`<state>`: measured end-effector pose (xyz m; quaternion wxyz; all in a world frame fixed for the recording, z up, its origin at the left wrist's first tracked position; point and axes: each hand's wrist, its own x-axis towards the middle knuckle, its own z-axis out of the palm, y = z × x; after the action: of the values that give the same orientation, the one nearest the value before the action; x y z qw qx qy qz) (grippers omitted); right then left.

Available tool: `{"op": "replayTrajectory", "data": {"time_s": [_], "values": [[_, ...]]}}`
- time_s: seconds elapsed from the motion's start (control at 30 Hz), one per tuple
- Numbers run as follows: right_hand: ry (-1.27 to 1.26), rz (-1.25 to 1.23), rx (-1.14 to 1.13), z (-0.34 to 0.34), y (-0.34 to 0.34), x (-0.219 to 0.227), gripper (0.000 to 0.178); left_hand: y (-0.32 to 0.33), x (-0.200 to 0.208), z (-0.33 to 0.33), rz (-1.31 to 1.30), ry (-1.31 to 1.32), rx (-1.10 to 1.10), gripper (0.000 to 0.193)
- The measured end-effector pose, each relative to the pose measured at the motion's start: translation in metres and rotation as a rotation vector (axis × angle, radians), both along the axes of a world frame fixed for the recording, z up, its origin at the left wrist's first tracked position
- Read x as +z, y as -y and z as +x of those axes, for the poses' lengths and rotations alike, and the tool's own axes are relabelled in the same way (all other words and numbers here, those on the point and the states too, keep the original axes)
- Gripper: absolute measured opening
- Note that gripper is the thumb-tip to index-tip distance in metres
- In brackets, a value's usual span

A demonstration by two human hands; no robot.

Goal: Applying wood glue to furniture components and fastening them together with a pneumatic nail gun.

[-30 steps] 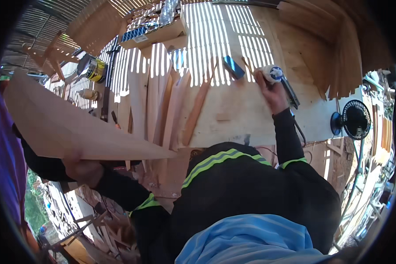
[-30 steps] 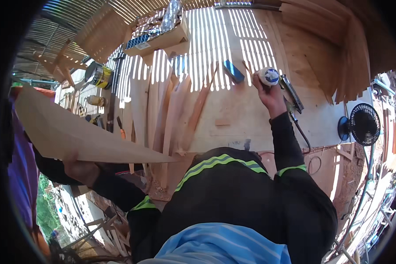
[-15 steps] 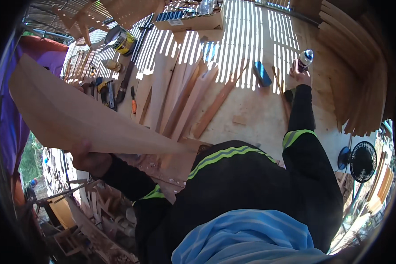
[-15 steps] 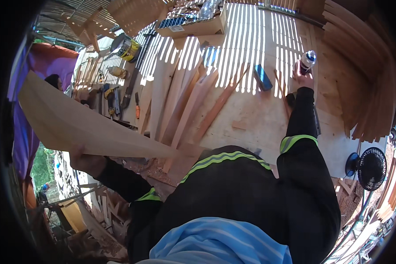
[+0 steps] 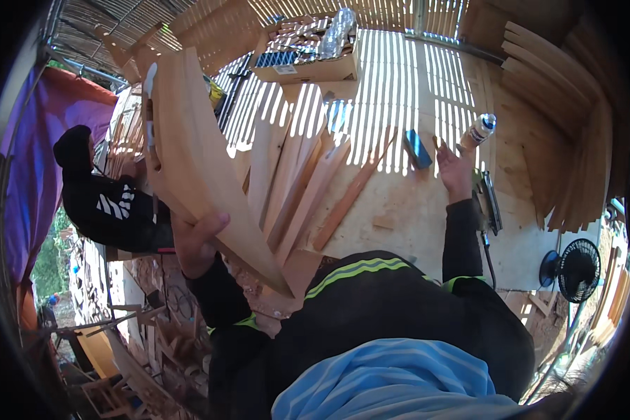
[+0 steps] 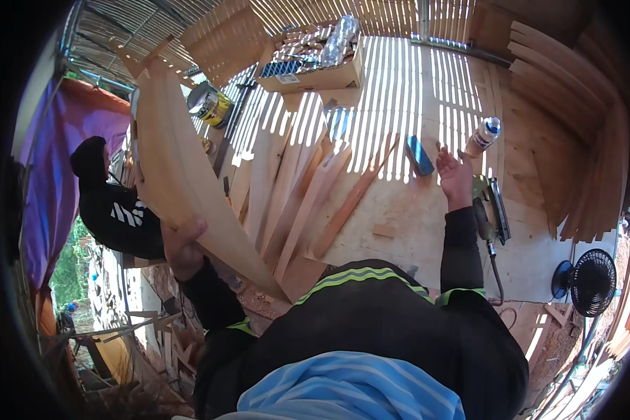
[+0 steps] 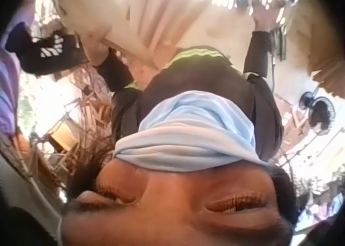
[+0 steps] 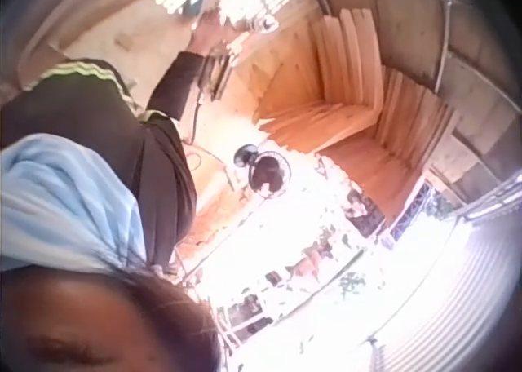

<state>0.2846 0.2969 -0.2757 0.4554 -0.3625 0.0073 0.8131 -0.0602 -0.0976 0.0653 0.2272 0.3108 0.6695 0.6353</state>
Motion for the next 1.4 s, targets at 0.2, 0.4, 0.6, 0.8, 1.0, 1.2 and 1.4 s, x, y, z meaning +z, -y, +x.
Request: {"op": "replayTrajectory", "data": {"time_s": [0.2, 0.4, 0.6, 0.8, 1.0, 1.2, 1.4], "values": [[0.619, 0.558, 0.306, -0.092, -0.009, 0.049, 0.041, -0.004, -0.043, 0.001, -0.291, 0.076, -0.074, 0.052], [1.108, 1.757, 0.108, -0.267, -0.118, 0.081, 0.027, -0.001, -0.086, -0.020, -0.422, 0.229, -0.015, 0.054], [1.482, 2.102, 0.515, -0.496, -0.261, 0.070, 0.022, -0.009, -0.116, -0.068, -0.583, 0.321, 0.084, 0.080], [1.847, 1.898, 0.811, -0.570, -0.291, 0.044, 0.022, -0.027, -0.138, -0.096, -0.452, 0.307, 0.039, 0.096], [1.947, 1.836, 0.824, -0.582, -0.281, 0.051, 0.022, -0.015, -0.159, -0.098, -0.532, 0.383, 0.024, 0.108], [1.843, 1.804, 0.693, -0.546, -0.258, 0.088, 0.022, -0.007, -0.164, -0.094, -0.518, 0.349, 0.028, 0.112], [0.575, 1.188, 0.717, -0.423, -0.111, 0.162, 0.038, -0.001, -0.146, -0.079, -0.396, 0.197, -0.034, 0.116]]}}
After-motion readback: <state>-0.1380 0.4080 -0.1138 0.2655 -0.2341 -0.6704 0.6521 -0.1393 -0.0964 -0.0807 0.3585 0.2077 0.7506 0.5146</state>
